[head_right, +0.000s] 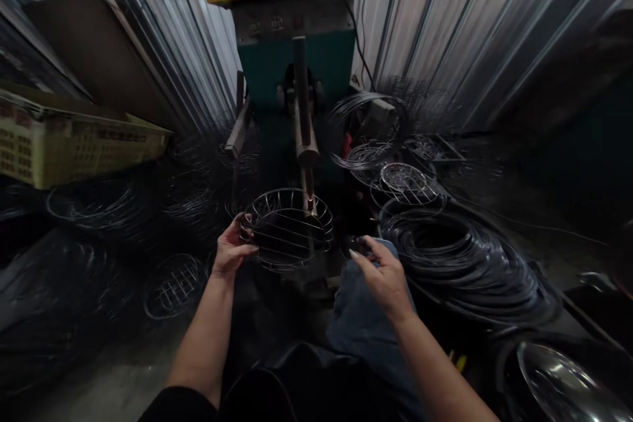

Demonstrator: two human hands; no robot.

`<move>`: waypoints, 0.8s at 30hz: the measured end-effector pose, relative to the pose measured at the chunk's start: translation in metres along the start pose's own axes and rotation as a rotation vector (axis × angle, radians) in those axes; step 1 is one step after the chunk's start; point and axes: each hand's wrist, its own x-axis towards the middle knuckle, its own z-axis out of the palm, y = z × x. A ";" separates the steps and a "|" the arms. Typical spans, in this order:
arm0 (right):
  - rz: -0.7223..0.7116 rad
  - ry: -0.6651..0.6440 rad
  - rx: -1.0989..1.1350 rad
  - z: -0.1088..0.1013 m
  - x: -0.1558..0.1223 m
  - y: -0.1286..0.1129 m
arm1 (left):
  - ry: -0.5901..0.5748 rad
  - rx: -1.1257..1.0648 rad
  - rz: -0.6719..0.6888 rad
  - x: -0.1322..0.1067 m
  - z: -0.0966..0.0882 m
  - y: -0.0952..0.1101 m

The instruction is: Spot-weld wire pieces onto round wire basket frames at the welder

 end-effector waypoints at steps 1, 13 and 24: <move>-0.003 0.000 -0.022 0.002 -0.001 -0.001 | -0.021 0.050 0.041 0.000 -0.003 0.004; 0.209 0.125 -0.013 -0.001 -0.010 -0.006 | -0.110 0.028 -0.146 0.029 -0.003 -0.047; 0.147 0.212 -0.026 0.002 -0.012 -0.012 | -0.359 0.473 0.374 -0.002 -0.003 -0.024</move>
